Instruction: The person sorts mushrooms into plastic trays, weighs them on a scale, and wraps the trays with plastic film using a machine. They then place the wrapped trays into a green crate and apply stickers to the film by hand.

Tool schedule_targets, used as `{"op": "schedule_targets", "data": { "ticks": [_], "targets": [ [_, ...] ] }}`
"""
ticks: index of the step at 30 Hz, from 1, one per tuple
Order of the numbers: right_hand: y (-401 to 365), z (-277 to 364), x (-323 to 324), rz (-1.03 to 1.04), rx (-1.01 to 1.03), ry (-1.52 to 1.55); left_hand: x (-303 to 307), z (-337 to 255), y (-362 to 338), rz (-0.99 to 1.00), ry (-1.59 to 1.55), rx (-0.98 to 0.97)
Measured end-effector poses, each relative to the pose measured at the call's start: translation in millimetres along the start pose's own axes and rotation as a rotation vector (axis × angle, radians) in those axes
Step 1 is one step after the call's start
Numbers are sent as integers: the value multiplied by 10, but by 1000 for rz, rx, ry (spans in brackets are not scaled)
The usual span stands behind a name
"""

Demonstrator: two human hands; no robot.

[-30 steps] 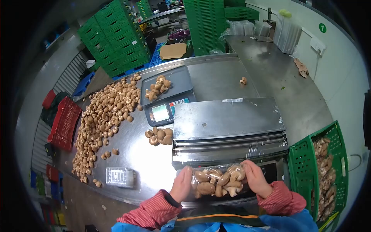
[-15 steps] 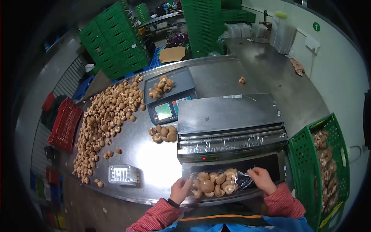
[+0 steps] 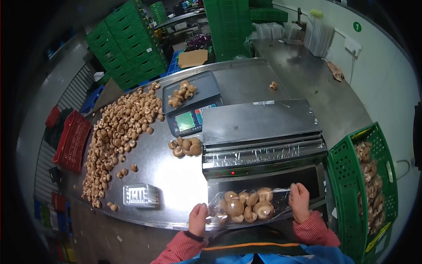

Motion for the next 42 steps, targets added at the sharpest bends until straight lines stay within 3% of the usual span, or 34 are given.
{"op": "schedule_targets", "data": {
  "ticks": [4,7,8,12,13,15,17,19,22,24,26,29,31,33,35,37,40,42],
  "targets": [
    [-241,-95,444,11,-39,-208,300,-189,-276,19,259,-50],
    [-416,-457,621,20,-162,-262,600,161,-333,-85,258,78],
    [-426,-639,719,26,-184,-261,675,310,-300,-36,242,61],
    [-471,-1240,840,-62,-260,-213,999,1122,-129,2,145,287],
    [-486,-1443,788,-19,-230,-297,1021,1214,-90,-48,340,365],
    [-492,-1506,486,-25,-141,-441,681,1256,27,114,522,392],
    [-420,-1618,220,77,-135,-514,249,1485,180,536,563,37],
    [-776,-1103,-539,169,-713,461,-526,1143,97,852,478,-112],
    [-833,-893,-1042,285,-765,625,-936,1123,-118,1102,890,-398],
    [-846,-844,-1192,371,-724,600,-1033,974,-210,1085,823,-333],
    [-895,-809,-1254,450,-684,541,-1027,905,-292,793,296,188],
    [-1067,-764,-1308,603,-599,376,-1368,-330,-919,919,882,-953],
    [-1230,-729,-1310,732,-495,199,-1435,-391,-952,821,904,-892],
    [-1388,-631,-1299,860,-345,-3,-1615,-657,-1294,934,609,-1221],
    [-1492,-481,-1243,952,-167,-187,-1915,-651,-1393,1244,577,-1015],
    [-1552,-269,-1129,987,33,-337,-1981,-286,-1405,1505,613,-810],
    [-1454,133,-790,826,366,-526,-1864,233,-1404,1718,367,-760],
    [-1143,336,-196,504,409,-907,-1739,825,-1214,1524,116,492]
  ]
}}
Point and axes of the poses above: each hand's wrist, its own y-axis towards the middle knuckle, its own x-axis out of the back of the hand, z = x × y, the point moved 9 cm from there along y, towards the middle knuckle, and after that the axes turned 10 degrees about -y, right-handed, at the moved point
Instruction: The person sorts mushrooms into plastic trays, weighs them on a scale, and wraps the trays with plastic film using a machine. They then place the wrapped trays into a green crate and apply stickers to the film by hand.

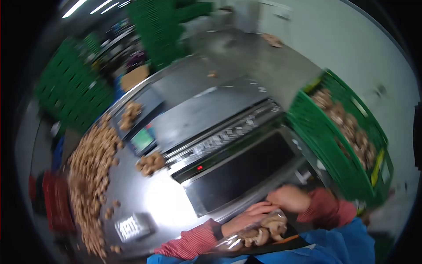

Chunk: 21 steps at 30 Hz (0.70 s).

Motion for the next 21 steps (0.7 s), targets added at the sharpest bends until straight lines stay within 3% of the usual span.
{"op": "schedule_targets", "data": {
  "ticks": [1,3,5,7,10,13,15,17,19,20,21],
  "targets": [
    [-56,-242,207,12,-152,-288,-111,97,5,27,-222,184],
    [-280,185,1095,-390,-191,-92,-329,239,-13,40,-536,489],
    [-430,800,1149,-585,184,-253,-413,351,45,61,-572,599],
    [-425,857,499,-72,121,-394,-408,472,133,30,-549,627],
    [-638,530,431,37,13,-188,-344,542,390,-60,-381,489],
    [-1129,-48,664,-57,-272,50,-260,366,912,-125,-65,226],
    [-1739,-484,1098,-397,-429,223,-204,231,1322,-101,225,135],
    [-2507,-1009,1562,-816,-590,281,-122,184,1724,16,615,163],
    [-3346,-1408,1958,-1182,-650,253,-517,-190,2288,104,759,-28],
    [-3675,-1389,2200,-1225,-681,-143,-696,-317,2588,113,798,-86],
    [-3966,-1579,2177,-1437,-911,388,-989,-479,2900,161,924,-161]
  ]
}}
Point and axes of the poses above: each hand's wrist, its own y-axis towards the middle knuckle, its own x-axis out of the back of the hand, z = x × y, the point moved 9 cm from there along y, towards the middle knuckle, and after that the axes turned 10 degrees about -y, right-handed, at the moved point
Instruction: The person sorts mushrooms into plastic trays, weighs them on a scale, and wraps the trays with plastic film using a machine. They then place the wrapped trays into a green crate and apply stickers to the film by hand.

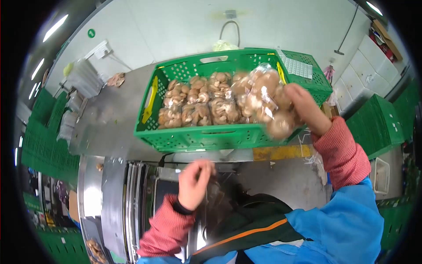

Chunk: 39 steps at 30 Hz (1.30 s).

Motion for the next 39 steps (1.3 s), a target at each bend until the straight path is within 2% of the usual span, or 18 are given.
{"op": "schedule_targets", "data": {
  "ticks": [2,3,5,6,7,8,10,12,18,22,23,26,29,32,33,36,37,39],
  "targets": [
    [328,-258,352,-121,-5,-34,-187,-374,770,80,178,-309],
    [453,-402,494,-166,-9,-112,-379,-419,1128,182,265,-375],
    [605,-573,636,-231,17,-262,-907,-271,1715,467,500,-520],
    [637,-628,663,-254,46,-332,-1170,-95,1896,623,505,-577],
    [652,-655,693,-276,76,-401,-1455,87,1992,718,608,-669],
    [661,-717,691,-270,39,-394,-1738,304,2060,895,729,-602],
    [655,-817,671,-265,-35,-373,-2146,530,1995,964,870,-807],
    [651,-897,672,-305,16,-460,-2397,766,1905,1088,928,-739],
    [479,-804,409,-317,-85,-641,-2303,973,1728,1137,914,-1017],
    [407,-819,200,-334,-180,-846,-2176,931,1724,1151,872,-1086],
    [411,-821,115,-291,-208,-1005,-2167,966,1724,1138,787,-1081],
    [396,-951,-117,-65,-148,-1373,-2155,1070,1715,1155,862,-1062],
    [288,-797,-280,-174,-153,-1657,-2135,1010,1724,1114,643,-1072],
    [280,-234,-437,-251,258,-1442,-2218,1018,1715,1307,677,-920],
    [308,-229,-479,-75,214,-1309,-2226,1007,1721,1284,663,-932],
    [350,-879,-543,303,119,-1298,-2201,1011,1716,1260,640,-925],
    [384,-1120,-567,447,-37,-1221,-2206,1000,1714,1278,643,-891],
    [410,-1129,-576,466,-8,-1179,-2221,968,1733,1307,610,-798]
  ]
}}
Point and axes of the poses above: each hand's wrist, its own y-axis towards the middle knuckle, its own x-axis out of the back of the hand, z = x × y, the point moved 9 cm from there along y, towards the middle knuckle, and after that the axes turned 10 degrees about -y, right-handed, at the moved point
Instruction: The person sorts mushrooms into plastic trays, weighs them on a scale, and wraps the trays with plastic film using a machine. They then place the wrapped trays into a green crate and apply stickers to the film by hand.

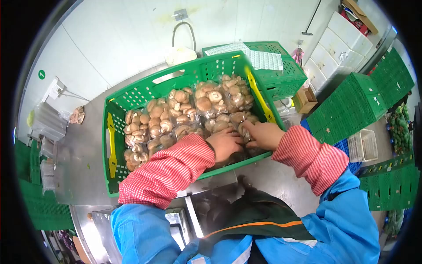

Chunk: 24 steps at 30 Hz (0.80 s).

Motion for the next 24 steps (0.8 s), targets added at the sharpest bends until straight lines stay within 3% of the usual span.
{"op": "schedule_targets", "data": {
  "ticks": [1,2,3,4,5,6,8,9,13,17,20,23,24],
  "targets": [
    [2,-19,20,-6,20,13,141,-75,13,-78,0,-37],
    [-50,-11,101,-83,69,-25,247,-3,12,-120,-162,92],
    [-84,-33,266,-211,114,54,365,46,3,-159,-325,221],
    [-132,-73,443,-338,158,133,600,7,-23,-358,-357,140],
    [-199,-154,630,-463,205,208,648,104,-39,-349,-321,228],
    [-275,-362,850,-610,197,313,789,136,-99,-427,-358,287],
    [-228,-977,958,-713,78,402,1146,24,-179,-623,-358,320],
    [-184,-1324,992,-765,20,452,1240,10,-240,-701,-461,446],
    [679,-2984,46,-593,-342,622,1498,-352,-373,-906,-219,678],
    [1242,-4298,-503,-566,-710,738,1122,-377,-573,-1125,-353,931],
    [1726,-4736,-896,-325,-849,850,1112,-371,-393,-1143,-353,969],
    [2206,-4993,-1375,-316,-877,913,1174,-338,-129,-1122,-319,957],
    [2098,-4921,-1199,-434,-940,859,1216,-312,-51,-1079,-277,951]
  ]
}}
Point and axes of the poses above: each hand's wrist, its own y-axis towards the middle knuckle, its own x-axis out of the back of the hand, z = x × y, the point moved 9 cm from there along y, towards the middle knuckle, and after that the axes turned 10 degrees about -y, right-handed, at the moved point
